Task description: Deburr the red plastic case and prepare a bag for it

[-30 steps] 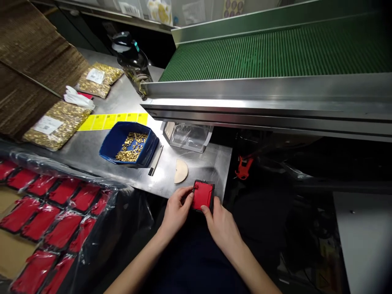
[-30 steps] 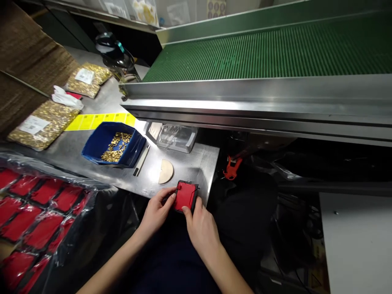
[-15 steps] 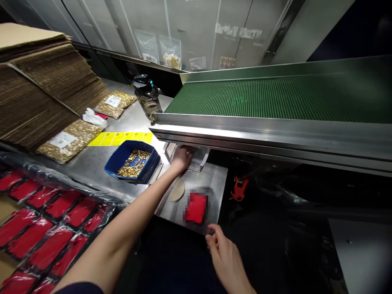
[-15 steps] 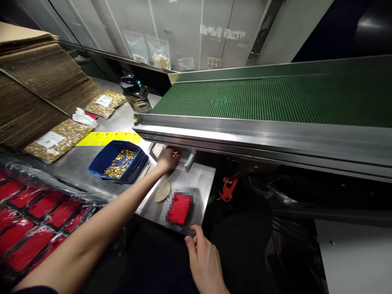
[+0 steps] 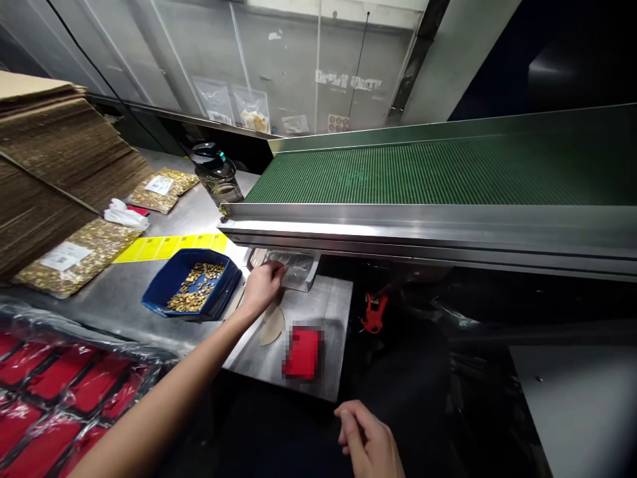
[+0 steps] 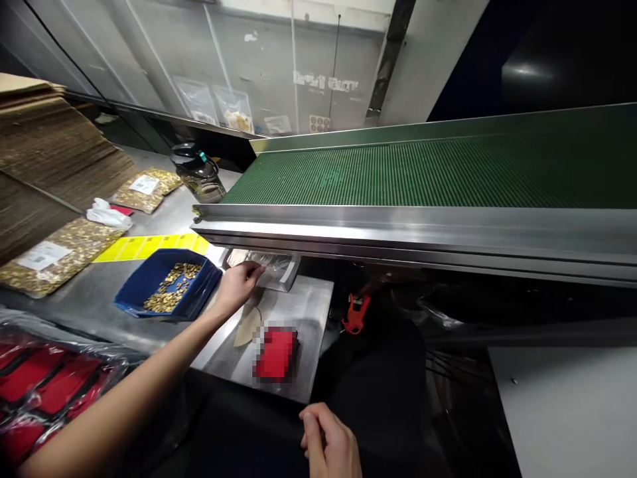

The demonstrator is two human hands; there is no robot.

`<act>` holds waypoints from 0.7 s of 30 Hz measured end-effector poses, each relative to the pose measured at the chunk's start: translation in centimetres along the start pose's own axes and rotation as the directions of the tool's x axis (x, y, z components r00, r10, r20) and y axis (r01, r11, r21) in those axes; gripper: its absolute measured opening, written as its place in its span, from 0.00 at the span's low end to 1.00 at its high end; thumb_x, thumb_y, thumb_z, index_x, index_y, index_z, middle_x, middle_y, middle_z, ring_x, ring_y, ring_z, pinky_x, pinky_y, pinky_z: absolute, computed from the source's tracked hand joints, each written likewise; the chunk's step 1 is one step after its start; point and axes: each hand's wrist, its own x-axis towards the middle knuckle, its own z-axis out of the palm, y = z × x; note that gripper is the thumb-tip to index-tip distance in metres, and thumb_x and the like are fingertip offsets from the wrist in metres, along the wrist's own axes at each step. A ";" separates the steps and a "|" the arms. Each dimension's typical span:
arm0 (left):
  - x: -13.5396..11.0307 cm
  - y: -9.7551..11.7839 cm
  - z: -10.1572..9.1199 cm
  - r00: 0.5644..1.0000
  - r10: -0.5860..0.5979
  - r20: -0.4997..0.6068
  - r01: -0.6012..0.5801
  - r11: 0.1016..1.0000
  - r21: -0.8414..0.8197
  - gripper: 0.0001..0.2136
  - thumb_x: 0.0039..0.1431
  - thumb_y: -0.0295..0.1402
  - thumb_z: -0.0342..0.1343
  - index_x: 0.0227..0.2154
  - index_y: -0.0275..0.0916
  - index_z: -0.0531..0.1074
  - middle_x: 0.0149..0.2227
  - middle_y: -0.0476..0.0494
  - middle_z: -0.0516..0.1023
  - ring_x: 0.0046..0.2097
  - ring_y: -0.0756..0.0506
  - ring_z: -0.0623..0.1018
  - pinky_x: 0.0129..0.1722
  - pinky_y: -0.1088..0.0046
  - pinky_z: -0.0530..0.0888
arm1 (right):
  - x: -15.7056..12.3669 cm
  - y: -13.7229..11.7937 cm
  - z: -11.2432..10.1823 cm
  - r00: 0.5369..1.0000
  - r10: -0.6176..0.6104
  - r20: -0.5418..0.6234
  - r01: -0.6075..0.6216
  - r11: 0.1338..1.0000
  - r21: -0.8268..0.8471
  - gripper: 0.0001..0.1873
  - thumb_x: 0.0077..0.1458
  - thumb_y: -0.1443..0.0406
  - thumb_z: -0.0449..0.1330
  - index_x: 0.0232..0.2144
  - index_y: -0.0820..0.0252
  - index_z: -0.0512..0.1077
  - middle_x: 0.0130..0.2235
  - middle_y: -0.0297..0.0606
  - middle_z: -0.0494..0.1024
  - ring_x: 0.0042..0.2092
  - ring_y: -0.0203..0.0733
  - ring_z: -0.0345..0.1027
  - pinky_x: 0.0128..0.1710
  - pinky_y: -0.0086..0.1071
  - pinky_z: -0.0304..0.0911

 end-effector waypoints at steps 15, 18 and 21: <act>-11.3 1.9 -1.7 0.957 -0.281 0.079 0.276 0.787 -0.552 0.16 0.57 0.47 0.64 0.27 0.39 0.75 0.24 0.50 0.73 0.27 0.48 0.71 0.26 0.75 0.68 | 11.9 -10.7 6.6 0.985 -0.137 0.105 0.087 0.918 0.386 0.15 0.58 0.53 0.63 0.34 0.59 0.76 0.30 0.35 0.79 0.29 0.39 0.73 0.32 0.31 0.68; -9.7 0.5 -1.8 0.895 -0.424 0.137 0.397 0.622 -0.674 0.17 0.60 0.45 0.63 0.26 0.37 0.71 0.22 0.53 0.69 0.21 0.52 0.67 0.21 0.77 0.66 | 10.9 -9.4 5.6 0.993 -0.110 0.048 0.079 0.902 0.425 0.17 0.60 0.51 0.61 0.30 0.60 0.73 0.26 0.32 0.74 0.27 0.36 0.68 0.30 0.29 0.66; -6.4 -0.4 -1.1 0.832 -0.530 0.165 0.451 0.471 -0.758 0.10 0.66 0.37 0.60 0.33 0.35 0.72 0.29 0.51 0.74 0.27 0.52 0.73 0.26 0.76 0.73 | 8.9 -7.8 3.6 0.997 -0.069 0.018 0.054 0.897 0.438 0.20 0.61 0.49 0.60 0.32 0.60 0.72 0.26 0.31 0.71 0.26 0.34 0.64 0.28 0.27 0.63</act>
